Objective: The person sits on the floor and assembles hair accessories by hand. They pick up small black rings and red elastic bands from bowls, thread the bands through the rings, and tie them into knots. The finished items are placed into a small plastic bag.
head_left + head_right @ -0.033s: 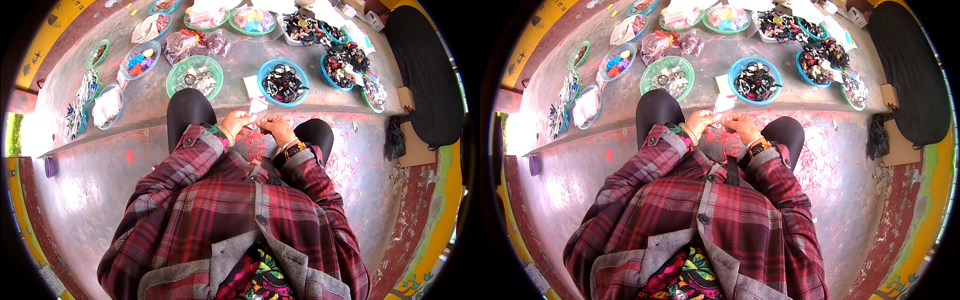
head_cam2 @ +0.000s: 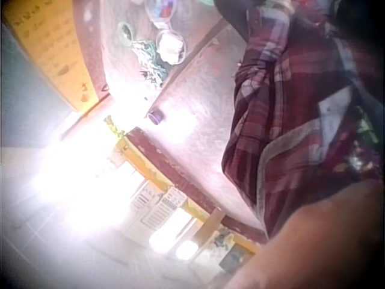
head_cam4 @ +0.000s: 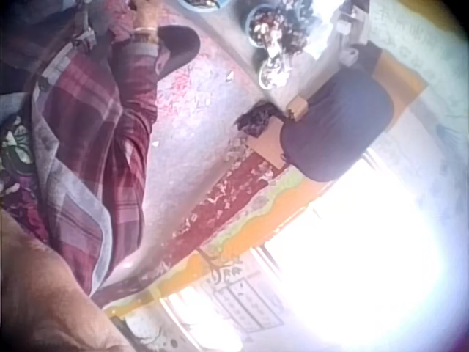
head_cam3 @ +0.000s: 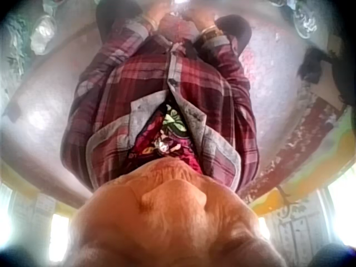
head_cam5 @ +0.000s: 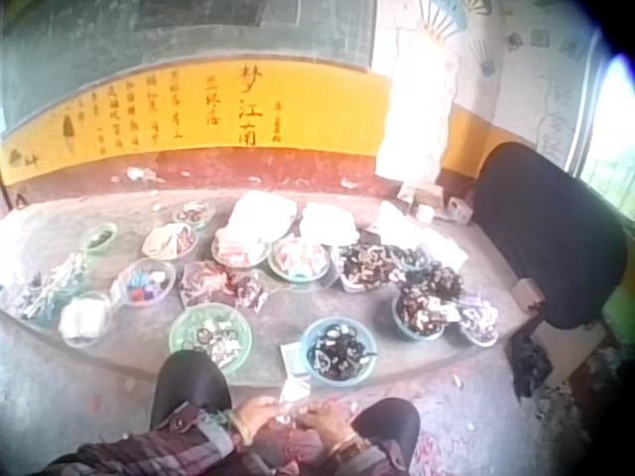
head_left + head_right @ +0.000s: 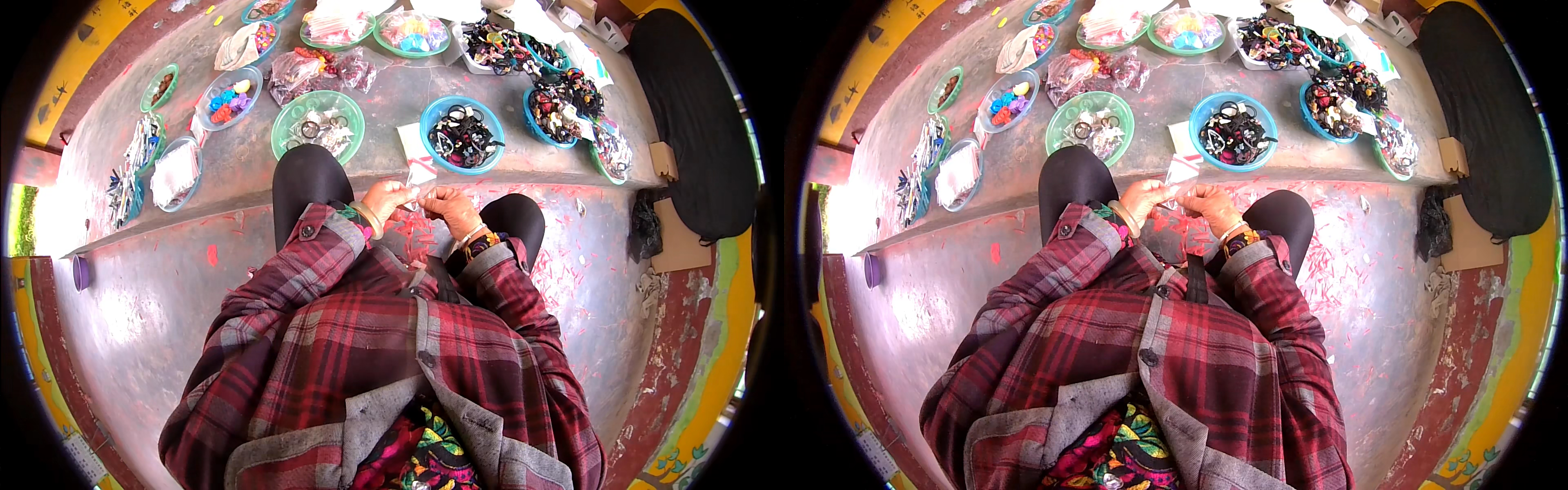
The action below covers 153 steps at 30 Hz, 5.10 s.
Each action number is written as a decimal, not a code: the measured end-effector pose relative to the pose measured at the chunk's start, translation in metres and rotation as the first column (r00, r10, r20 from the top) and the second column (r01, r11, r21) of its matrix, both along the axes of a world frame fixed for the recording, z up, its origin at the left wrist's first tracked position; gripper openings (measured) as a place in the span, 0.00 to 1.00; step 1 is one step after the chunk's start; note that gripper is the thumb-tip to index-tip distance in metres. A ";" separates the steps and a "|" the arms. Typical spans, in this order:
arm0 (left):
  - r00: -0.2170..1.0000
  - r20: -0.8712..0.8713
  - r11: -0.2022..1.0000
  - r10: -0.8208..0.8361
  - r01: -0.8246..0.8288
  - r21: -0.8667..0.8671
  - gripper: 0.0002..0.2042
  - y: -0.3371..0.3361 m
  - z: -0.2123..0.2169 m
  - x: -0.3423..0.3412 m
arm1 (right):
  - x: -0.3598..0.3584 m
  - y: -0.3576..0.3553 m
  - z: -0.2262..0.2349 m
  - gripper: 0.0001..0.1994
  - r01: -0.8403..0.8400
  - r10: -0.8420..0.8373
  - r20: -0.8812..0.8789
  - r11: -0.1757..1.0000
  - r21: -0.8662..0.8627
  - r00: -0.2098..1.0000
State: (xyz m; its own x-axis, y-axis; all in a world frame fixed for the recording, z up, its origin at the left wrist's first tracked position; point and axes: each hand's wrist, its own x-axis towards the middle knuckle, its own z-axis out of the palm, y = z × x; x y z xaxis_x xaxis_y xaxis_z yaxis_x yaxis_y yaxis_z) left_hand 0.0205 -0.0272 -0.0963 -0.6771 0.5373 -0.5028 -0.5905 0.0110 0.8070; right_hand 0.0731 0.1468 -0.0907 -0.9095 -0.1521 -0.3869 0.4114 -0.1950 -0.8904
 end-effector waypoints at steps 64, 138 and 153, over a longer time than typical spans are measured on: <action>0.994 -0.110 0.999 -0.007 0.012 0.046 0.12 0.002 -0.004 -0.005 | -0.003 0.008 0.012 0.07 0.074 -0.070 -0.039 0.992 0.105 0.997; 0.995 -0.006 0.992 0.101 -0.100 0.083 0.09 0.005 -0.005 -0.004 | -0.005 0.004 -0.010 0.07 -0.090 0.097 -0.057 0.990 0.107 0.994; 0.984 0.056 0.981 0.170 -0.174 0.090 0.10 0.005 -0.009 -0.004 | -0.005 0.001 -0.010 0.03 0.067 -0.049 -0.095 0.977 0.200 0.994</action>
